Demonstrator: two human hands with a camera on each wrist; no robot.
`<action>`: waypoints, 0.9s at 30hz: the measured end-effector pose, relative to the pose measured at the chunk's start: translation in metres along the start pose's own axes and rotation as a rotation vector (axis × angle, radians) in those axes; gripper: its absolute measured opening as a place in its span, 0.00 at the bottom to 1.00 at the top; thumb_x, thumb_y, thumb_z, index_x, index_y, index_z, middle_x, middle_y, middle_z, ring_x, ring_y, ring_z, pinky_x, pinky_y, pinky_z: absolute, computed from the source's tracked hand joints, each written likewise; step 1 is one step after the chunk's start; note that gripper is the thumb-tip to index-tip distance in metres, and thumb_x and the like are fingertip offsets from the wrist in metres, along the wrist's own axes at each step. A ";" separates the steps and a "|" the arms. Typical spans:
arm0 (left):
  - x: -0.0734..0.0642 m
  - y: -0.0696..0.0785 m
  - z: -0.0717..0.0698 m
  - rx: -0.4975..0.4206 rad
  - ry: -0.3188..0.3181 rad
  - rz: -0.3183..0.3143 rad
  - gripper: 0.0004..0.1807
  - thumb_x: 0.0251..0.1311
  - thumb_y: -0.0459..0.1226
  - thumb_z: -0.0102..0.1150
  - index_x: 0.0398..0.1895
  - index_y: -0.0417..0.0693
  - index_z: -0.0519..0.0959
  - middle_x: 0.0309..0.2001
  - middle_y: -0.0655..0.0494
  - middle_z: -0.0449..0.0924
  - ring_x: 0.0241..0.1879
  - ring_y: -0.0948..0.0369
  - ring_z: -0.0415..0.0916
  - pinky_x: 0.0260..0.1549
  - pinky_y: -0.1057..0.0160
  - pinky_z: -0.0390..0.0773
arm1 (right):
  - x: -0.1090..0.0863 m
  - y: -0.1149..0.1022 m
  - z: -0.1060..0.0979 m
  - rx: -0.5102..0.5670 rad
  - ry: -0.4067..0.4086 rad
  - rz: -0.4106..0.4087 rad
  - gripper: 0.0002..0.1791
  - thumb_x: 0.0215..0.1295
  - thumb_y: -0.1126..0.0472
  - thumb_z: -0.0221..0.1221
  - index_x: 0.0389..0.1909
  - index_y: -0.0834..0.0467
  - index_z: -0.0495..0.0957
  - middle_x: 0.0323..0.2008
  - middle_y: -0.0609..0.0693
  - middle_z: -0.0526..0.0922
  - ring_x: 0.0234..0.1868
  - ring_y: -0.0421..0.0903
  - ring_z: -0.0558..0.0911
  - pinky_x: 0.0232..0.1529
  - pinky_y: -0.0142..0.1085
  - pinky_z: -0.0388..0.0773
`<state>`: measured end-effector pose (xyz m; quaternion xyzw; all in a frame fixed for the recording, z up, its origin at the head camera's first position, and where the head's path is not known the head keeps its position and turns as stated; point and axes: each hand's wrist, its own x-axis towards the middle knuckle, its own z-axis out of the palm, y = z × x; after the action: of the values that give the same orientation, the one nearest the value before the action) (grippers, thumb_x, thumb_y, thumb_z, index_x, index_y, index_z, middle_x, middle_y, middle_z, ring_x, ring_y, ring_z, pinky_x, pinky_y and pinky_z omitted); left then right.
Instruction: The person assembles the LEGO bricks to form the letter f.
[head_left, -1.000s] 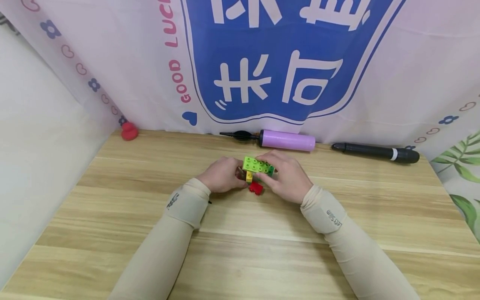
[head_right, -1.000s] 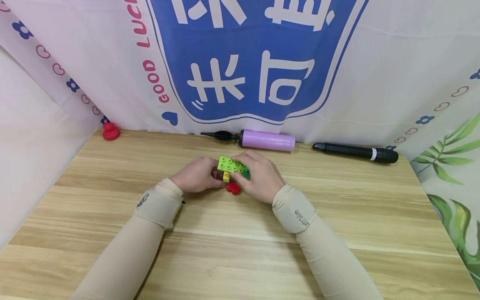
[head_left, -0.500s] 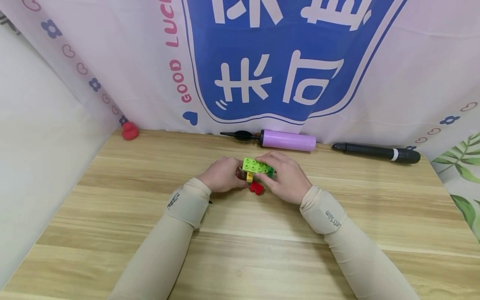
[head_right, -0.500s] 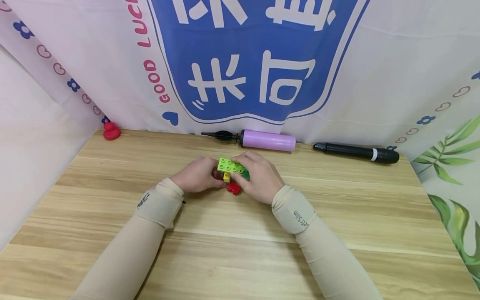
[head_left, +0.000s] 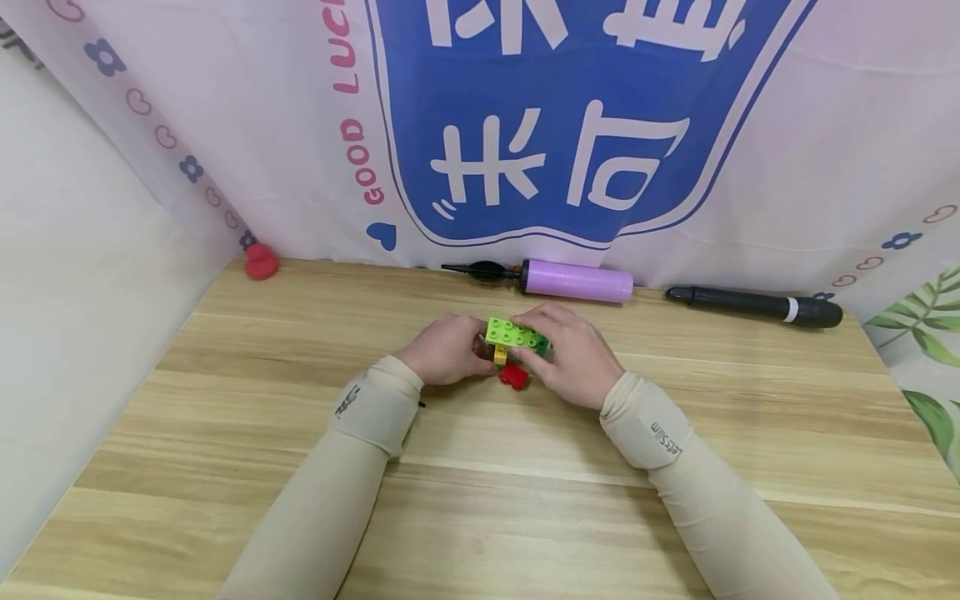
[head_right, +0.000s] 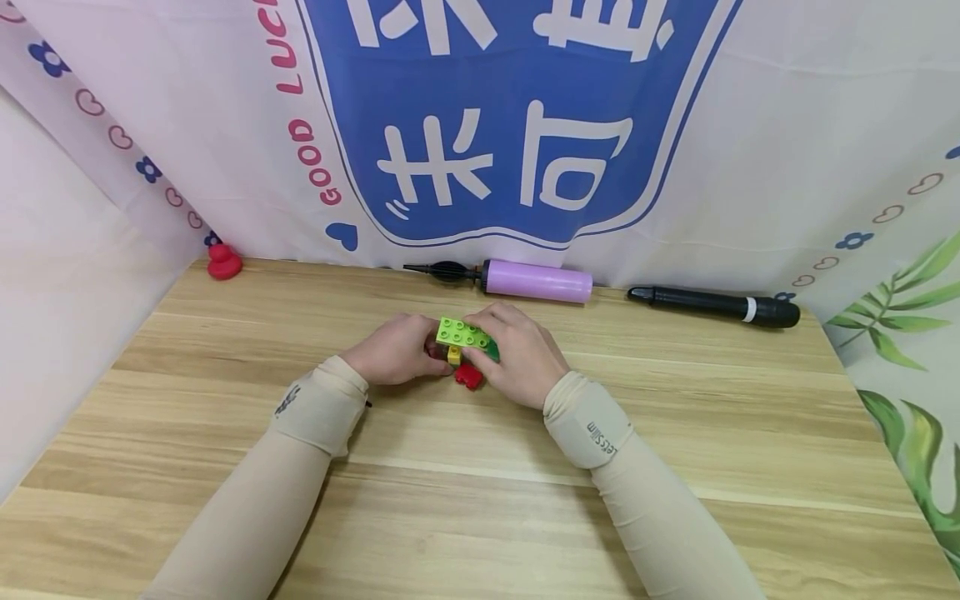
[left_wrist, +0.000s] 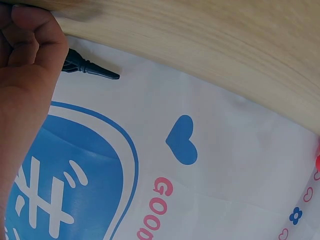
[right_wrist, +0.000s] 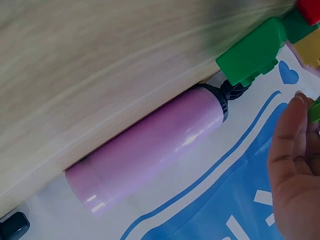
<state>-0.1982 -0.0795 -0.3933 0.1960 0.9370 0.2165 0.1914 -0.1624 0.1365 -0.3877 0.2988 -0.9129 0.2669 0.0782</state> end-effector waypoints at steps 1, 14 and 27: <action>0.000 0.000 0.000 0.002 0.000 -0.001 0.21 0.64 0.43 0.76 0.58 0.47 0.84 0.33 0.57 0.83 0.34 0.59 0.76 0.38 0.61 0.75 | 0.000 0.000 0.000 -0.003 -0.003 0.001 0.23 0.71 0.55 0.68 0.63 0.60 0.82 0.53 0.55 0.86 0.54 0.52 0.85 0.58 0.51 0.82; -0.001 0.001 -0.001 0.012 0.000 -0.001 0.20 0.64 0.42 0.75 0.56 0.46 0.84 0.32 0.56 0.82 0.33 0.59 0.76 0.37 0.62 0.75 | 0.000 0.001 0.002 -0.026 -0.030 -0.003 0.23 0.72 0.55 0.67 0.64 0.59 0.82 0.55 0.55 0.86 0.56 0.53 0.84 0.60 0.51 0.81; -0.001 0.000 -0.001 0.011 0.007 0.019 0.18 0.64 0.42 0.75 0.53 0.46 0.85 0.29 0.57 0.81 0.29 0.61 0.74 0.33 0.63 0.73 | 0.001 0.001 0.003 -0.035 -0.043 0.003 0.23 0.72 0.54 0.68 0.64 0.59 0.82 0.55 0.54 0.86 0.56 0.53 0.85 0.60 0.51 0.81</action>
<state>-0.1980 -0.0799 -0.3924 0.2054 0.9370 0.2138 0.1847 -0.1639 0.1352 -0.3905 0.3019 -0.9193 0.2444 0.0635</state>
